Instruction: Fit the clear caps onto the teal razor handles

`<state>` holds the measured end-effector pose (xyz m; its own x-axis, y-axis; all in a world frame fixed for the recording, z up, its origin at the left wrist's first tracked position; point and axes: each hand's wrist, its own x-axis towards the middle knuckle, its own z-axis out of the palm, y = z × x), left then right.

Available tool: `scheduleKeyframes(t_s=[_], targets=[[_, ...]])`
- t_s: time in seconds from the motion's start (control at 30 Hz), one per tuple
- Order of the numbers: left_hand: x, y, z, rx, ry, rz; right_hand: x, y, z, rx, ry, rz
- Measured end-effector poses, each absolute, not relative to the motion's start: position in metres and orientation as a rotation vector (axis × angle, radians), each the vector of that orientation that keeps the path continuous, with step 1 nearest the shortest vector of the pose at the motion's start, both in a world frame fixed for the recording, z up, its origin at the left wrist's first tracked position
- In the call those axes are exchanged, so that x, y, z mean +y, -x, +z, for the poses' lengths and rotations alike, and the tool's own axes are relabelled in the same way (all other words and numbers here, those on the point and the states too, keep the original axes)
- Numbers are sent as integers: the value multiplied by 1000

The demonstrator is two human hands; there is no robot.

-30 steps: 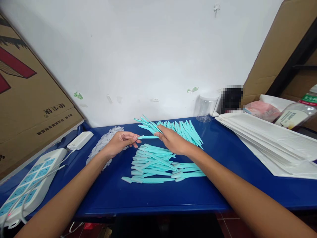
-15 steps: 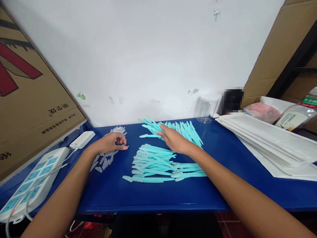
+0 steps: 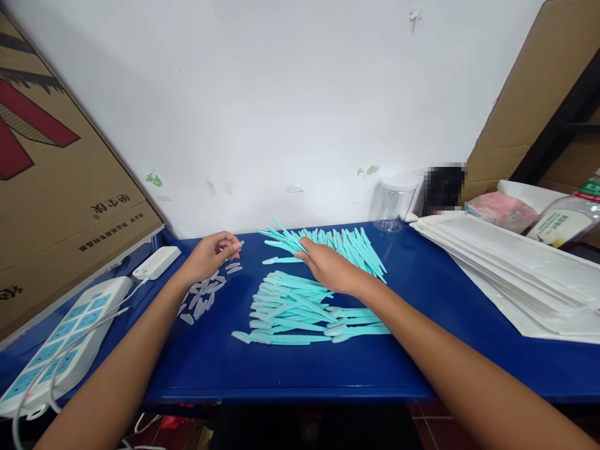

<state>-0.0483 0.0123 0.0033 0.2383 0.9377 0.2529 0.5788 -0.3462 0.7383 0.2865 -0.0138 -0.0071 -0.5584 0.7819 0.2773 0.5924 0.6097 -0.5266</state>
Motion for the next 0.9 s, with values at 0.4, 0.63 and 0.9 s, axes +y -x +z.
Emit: scheduleKeyframes(t_s=[0.4,0.63,0.9], targets=[[8,36,3,1162,-1498,1175,-33,-286,5,-2430,988,997],[8,36,4,1128,-1358,1172,-39,-288,8,-2537,1024,1048],[8,39,2,1131,-1465,1121,-46,-282,17,-2582,1040,1008]])
